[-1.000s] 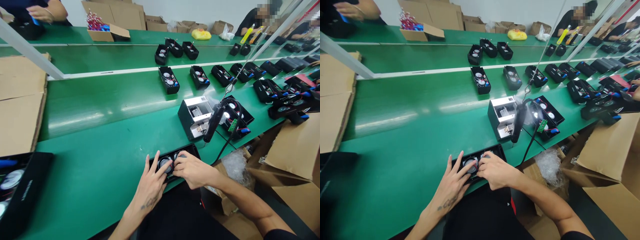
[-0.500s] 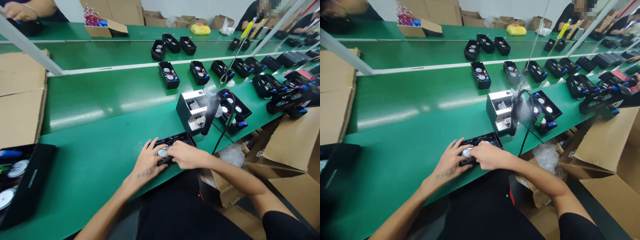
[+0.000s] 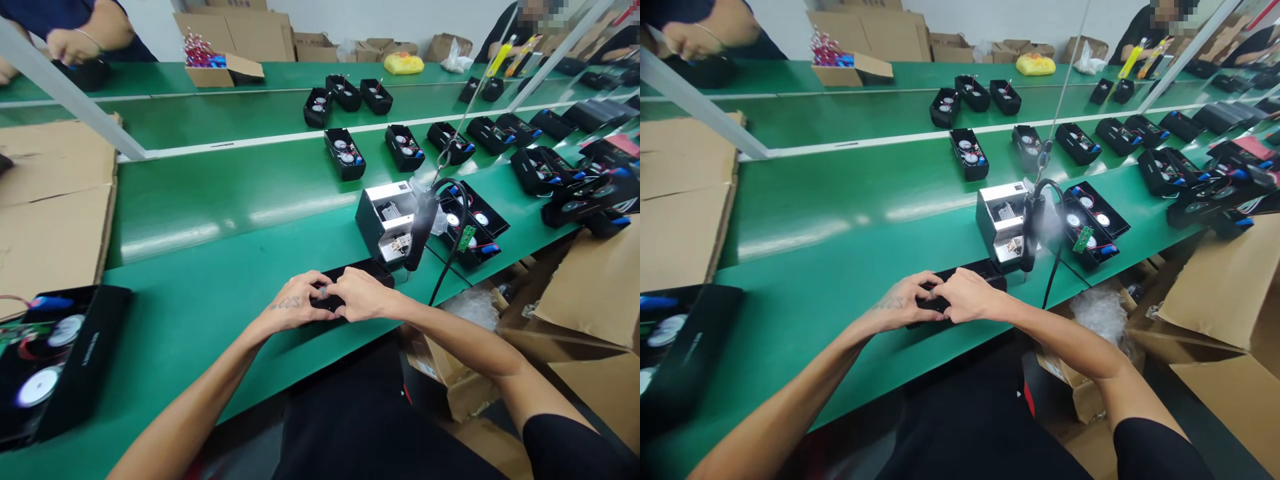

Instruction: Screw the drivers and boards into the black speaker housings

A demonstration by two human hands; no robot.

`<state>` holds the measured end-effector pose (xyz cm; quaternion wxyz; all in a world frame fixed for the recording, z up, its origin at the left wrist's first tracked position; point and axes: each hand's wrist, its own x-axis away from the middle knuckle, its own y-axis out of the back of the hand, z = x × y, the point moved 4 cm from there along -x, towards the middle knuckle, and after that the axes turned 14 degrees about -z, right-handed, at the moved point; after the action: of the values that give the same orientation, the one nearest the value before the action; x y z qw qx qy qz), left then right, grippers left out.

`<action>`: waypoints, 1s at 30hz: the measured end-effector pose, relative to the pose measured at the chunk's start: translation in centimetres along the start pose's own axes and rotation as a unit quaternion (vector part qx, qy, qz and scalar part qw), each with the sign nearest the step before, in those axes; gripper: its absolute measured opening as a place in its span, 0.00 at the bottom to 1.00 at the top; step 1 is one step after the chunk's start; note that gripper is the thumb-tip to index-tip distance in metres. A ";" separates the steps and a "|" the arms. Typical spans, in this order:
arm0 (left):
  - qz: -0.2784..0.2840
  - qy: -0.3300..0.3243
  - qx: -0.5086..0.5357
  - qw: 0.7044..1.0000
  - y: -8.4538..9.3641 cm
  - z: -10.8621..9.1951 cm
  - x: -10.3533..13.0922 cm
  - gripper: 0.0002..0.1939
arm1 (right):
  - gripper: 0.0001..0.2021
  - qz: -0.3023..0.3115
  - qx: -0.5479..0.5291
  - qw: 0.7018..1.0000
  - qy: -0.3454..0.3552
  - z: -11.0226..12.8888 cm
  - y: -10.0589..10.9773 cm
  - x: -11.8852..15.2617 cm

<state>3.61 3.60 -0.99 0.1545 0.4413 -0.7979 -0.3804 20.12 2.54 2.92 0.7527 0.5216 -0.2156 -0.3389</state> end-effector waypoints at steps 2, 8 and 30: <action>0.001 -0.004 -0.002 1.000 -0.2 0.1 0.2 0.13 | 0.16 -0.005 0.010 1.000 0.009 0.0 -0.7 0.1; -0.014 -0.022 -0.016 1.000 -0.6 0.3 0.9 0.11 | 0.13 -0.042 0.024 0.998 0.047 0.8 -1.2 1.5; -0.230 -0.146 -0.173 0.947 -4.5 -2.4 6.4 0.02 | 0.16 -0.600 -0.360 0.655 -0.285 -12.2 1.6 10.6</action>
<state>4.10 -4.27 -3.31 0.0190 0.5191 -0.6104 -0.5979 36.04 2.91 -0.31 0.4161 0.1032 0.0791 -0.9000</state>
